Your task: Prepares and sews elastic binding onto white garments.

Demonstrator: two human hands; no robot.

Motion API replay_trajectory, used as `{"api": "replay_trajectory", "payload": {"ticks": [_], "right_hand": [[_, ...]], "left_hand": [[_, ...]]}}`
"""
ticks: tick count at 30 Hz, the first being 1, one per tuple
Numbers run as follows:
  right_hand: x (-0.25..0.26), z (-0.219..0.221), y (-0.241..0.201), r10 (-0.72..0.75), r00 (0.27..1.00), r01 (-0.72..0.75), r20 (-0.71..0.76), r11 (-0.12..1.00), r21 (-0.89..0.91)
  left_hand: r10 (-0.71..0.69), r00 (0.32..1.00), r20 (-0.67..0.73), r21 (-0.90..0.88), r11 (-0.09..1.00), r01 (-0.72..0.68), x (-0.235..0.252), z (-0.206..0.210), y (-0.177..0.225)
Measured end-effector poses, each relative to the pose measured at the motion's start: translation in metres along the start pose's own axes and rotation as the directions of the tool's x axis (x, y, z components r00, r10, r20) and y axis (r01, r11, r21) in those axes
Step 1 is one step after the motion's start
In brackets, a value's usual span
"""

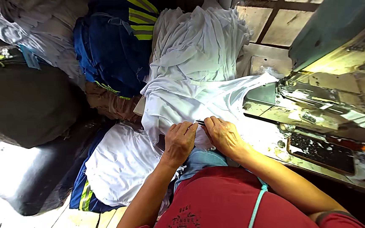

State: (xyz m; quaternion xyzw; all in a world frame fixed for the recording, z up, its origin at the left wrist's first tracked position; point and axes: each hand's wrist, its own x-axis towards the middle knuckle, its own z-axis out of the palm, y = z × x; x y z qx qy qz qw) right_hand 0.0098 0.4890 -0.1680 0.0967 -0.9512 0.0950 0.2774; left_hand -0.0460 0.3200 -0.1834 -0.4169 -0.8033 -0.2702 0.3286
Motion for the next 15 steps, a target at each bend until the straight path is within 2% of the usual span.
{"api": "replay_trajectory", "payload": {"ticks": [5, 10, 12, 13, 14, 15], "right_hand": [[0.010, 0.007, -0.004, 0.020, 1.000, -0.020, -0.018, 1.000, -0.004], [0.009, 0.005, 0.002, -0.040, 0.989, 0.028, 0.143, 0.996, 0.083], [0.002, 0.005, 0.010, -0.062, 0.989, 0.042, 0.137, 0.989, 0.145], [-0.004, 0.002, 0.014, -0.043, 0.991, 0.020, 0.128, 0.985, 0.170], [-0.011, -0.003, 0.019, -0.003, 0.994, -0.020, 0.114, 0.981, 0.195], [-0.020, -0.010, 0.026, 0.054, 0.993, -0.077, 0.106, 0.972, 0.222]], "left_hand": [[0.014, 1.000, -0.005, -0.026, 1.000, -0.014, -0.002, 0.001, 0.005], [-0.011, 1.000, 0.016, -0.067, 0.998, 0.012, -0.005, -0.002, 0.010], [-0.019, 0.997, 0.081, -0.212, 0.977, 0.035, -0.005, -0.012, 0.019], [-0.016, 0.990, 0.137, -0.359, 0.931, 0.064, -0.004, -0.022, 0.026], [0.010, 0.981, 0.191, -0.543, 0.834, 0.097, 0.000, -0.035, 0.034], [0.067, 0.970, 0.234, -0.720, 0.682, 0.126, 0.004, -0.050, 0.043]]}}
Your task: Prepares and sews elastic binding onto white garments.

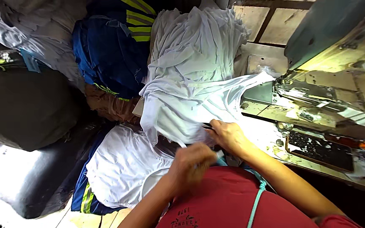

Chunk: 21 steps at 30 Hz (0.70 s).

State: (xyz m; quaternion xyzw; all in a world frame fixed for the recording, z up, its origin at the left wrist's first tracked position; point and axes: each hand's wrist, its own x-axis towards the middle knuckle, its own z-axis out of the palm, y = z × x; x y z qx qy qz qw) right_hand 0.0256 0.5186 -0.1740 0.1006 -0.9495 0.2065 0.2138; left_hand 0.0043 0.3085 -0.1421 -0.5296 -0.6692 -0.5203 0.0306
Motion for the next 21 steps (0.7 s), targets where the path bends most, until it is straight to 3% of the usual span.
{"api": "replay_trajectory", "payload": {"ticks": [2, 4, 5, 7, 9, 11, 12, 14, 15, 16, 18, 19, 21], "right_hand": [[-0.024, -0.015, 0.016, 0.122, 0.990, -0.121, -0.072, 0.993, 0.016], [-0.053, -0.029, 0.040, 0.228, 0.964, -0.236, -0.140, 0.971, -0.044], [-0.066, -0.035, 0.052, 0.264, 0.948, -0.282, -0.175, 0.955, -0.087], [-0.088, -0.043, 0.072, 0.333, 0.919, -0.371, -0.211, 0.912, -0.177], [-0.101, -0.046, 0.085, 0.362, 0.903, -0.414, -0.232, 0.877, -0.243], [-0.103, -0.045, 0.089, 0.336, 0.904, -0.407, -0.266, 0.868, -0.284], [-0.103, -0.042, 0.087, 0.307, 0.908, -0.387, -0.286, 0.875, -0.290], [-0.099, -0.036, 0.076, 0.224, 0.922, -0.310, -0.316, 0.917, -0.253], [-0.094, -0.033, 0.067, 0.173, 0.933, -0.244, -0.314, 0.948, -0.204], [-0.090, -0.028, 0.059, 0.119, 0.947, -0.168, -0.298, 0.975, -0.146], [-0.080, -0.013, 0.046, 0.026, 0.976, -0.035, -0.218, 0.999, -0.038], [-0.075, -0.004, 0.043, -0.003, 0.985, 0.001, -0.171, 1.000, -0.012], [-0.066, 0.009, 0.043, -0.005, 0.996, 0.006, -0.091, 1.000, 0.010]], "left_hand": [[0.080, 0.987, 0.141, -0.411, 0.912, -0.015, 0.000, -0.007, 0.023], [0.092, 0.973, 0.210, -0.518, 0.855, 0.031, -0.008, -0.009, 0.016], [0.037, 0.971, 0.235, -0.444, 0.893, 0.074, -0.015, -0.009, 0.004], [-0.132, 0.949, 0.287, -0.091, 0.982, 0.164, -0.034, -0.004, -0.028], [-0.308, 0.901, 0.305, 0.242, 0.940, 0.240, -0.049, 0.009, -0.057], [-0.476, 0.837, 0.269, 0.428, 0.838, 0.339, -0.054, 0.024, -0.076], [-0.596, 0.752, 0.282, 0.492, 0.763, 0.419, -0.051, 0.028, -0.076], [-0.773, 0.515, 0.370, 0.596, 0.623, 0.507, -0.035, 0.031, -0.071], [-0.782, 0.474, 0.404, 0.586, 0.619, 0.522, -0.029, 0.029, -0.066], [-0.734, 0.532, 0.423, 0.524, 0.677, 0.517, -0.029, 0.026, -0.059], [-0.449, 0.823, 0.348, 0.300, 0.885, 0.356, -0.036, 0.023, -0.049], [-0.284, 0.928, 0.239, 0.222, 0.947, 0.232, -0.036, 0.025, -0.046], [-0.088, 0.995, 0.045, 0.275, 0.959, 0.072, -0.027, 0.029, -0.042]]}}
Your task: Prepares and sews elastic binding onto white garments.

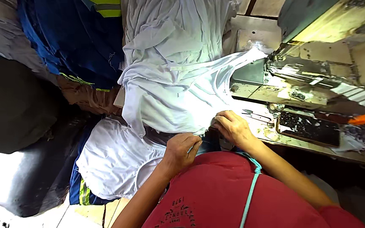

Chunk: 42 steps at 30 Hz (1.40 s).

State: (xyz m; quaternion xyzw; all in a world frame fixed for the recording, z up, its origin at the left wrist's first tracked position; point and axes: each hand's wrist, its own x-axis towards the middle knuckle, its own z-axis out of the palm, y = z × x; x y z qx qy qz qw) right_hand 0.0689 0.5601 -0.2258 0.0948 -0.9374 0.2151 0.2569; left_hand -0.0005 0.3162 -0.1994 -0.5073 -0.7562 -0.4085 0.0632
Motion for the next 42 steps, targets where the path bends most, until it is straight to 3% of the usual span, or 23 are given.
{"api": "replay_trajectory", "payload": {"ticks": [3, 9, 15, 18, 21, 27, 29, 31, 36, 38, 40, 42], "right_hand": [[0.014, -0.001, 0.005, 0.046, 0.997, -0.048, 0.068, 0.998, 0.034], [0.044, -0.049, -0.013, -0.008, 0.995, -0.009, 0.100, 0.985, 0.172], [0.020, -0.023, 0.006, 0.132, 0.947, -0.172, 0.293, 0.978, 0.116], [0.005, -0.002, 0.012, 0.089, 0.993, -0.096, 0.080, 0.991, 0.088], [0.009, -0.005, 0.004, -0.005, 0.999, 0.009, -0.039, 0.996, 0.091], [0.052, -0.052, -0.021, -0.097, 0.988, 0.111, -0.118, 0.986, 0.123], [0.064, -0.066, -0.024, -0.138, 0.978, 0.148, -0.156, 0.987, 0.056], [0.070, -0.078, -0.021, -0.128, 0.972, 0.129, -0.196, 0.992, -0.010], [0.069, -0.073, -0.007, -0.034, 0.969, 0.047, -0.245, 0.998, 0.048], [0.066, -0.061, -0.006, 0.033, 0.967, 0.002, -0.254, 0.991, 0.134], [0.062, -0.055, -0.014, 0.122, 0.977, -0.072, -0.175, 0.960, 0.269], [0.058, -0.058, -0.030, 0.143, 0.988, -0.101, -0.049, 0.866, 0.489]], "left_hand": [[0.023, 0.997, -0.077, 0.239, 0.971, -0.004, 0.014, 0.010, -0.004], [-0.037, 0.996, -0.077, 0.415, 0.907, 0.066, 0.041, 0.039, -0.008], [-0.102, 0.991, 0.084, 0.425, 0.904, 0.056, 0.043, 0.034, -0.006], [-0.119, 0.991, 0.069, 0.285, 0.954, 0.095, 0.040, 0.022, -0.001], [-0.141, 0.989, 0.038, 0.150, 0.980, 0.134, 0.044, 0.007, 0.004], [-0.099, 0.988, -0.120, 0.336, 0.932, 0.134, 0.059, 0.016, 0.004], [-0.114, 0.976, -0.184, 0.342, 0.924, 0.172, 0.059, 0.010, 0.000], [-0.128, 0.955, -0.266, 0.266, 0.943, 0.201, 0.054, -0.004, -0.007], [-0.039, 0.918, -0.395, 0.051, 0.997, 0.064, 0.045, -0.034, -0.034], [-0.075, 0.936, -0.343, -0.140, 0.990, 0.028, 0.048, -0.043, -0.036], [-0.164, 0.954, -0.251, -0.360, 0.931, 0.066, 0.065, -0.053, -0.038], [-0.140, 0.972, -0.191, -0.351, 0.934, 0.065, 0.099, -0.074, -0.037]]}}
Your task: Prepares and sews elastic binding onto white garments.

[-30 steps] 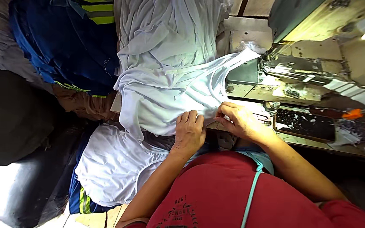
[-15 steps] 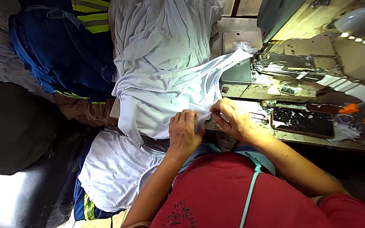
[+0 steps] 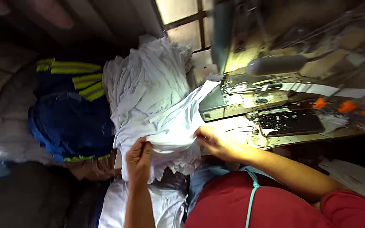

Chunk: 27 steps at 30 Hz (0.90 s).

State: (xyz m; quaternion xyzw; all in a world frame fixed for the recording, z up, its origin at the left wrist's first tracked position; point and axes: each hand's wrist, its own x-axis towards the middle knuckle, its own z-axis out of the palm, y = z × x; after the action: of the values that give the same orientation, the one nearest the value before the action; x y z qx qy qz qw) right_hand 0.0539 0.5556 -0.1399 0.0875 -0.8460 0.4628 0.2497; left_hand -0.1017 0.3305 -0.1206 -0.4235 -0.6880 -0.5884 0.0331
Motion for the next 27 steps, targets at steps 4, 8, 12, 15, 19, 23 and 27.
{"api": "replay_trajectory", "payload": {"ticks": [4, 8, 12, 15, 19, 23, 27], "right_hand": [[-0.009, 0.012, -0.028, 0.017, 0.977, 0.104, -0.213, 0.834, 0.542], [-0.027, -0.002, -0.011, 0.446, 0.825, -0.084, -0.349, 0.706, 0.703], [-0.061, -0.010, 0.022, 0.643, 0.709, -0.293, -0.291, 0.644, 0.707], [-0.063, -0.022, 0.032, 0.648, 0.707, -0.369, -0.285, 0.681, 0.633], [-0.052, -0.032, 0.041, 0.492, 0.823, -0.383, -0.283, 0.849, 0.364], [-0.035, -0.026, 0.041, 0.257, 0.899, -0.129, -0.354, 0.929, 0.347], [-0.016, -0.036, 0.026, 0.320, 0.850, -0.043, -0.419, 0.834, 0.550]], "left_hand": [[0.426, 0.879, 0.212, 0.433, 0.766, -0.476, 0.103, 0.009, 0.061], [0.356, 0.683, 0.638, 0.254, 0.740, -0.623, 0.150, 0.109, 0.077], [0.193, 0.595, 0.780, 0.150, 0.866, -0.478, 0.147, 0.157, 0.018], [0.151, 0.662, 0.734, 0.163, 0.908, -0.387, 0.151, 0.157, 0.007], [0.060, 0.681, 0.730, 0.159, 0.954, -0.255, 0.149, 0.151, 0.020], [0.013, 0.634, 0.773, 0.104, 0.984, -0.147, 0.141, 0.144, 0.042], [0.119, 0.600, 0.791, -0.001, 0.981, -0.193, 0.140, 0.145, 0.038]]}}
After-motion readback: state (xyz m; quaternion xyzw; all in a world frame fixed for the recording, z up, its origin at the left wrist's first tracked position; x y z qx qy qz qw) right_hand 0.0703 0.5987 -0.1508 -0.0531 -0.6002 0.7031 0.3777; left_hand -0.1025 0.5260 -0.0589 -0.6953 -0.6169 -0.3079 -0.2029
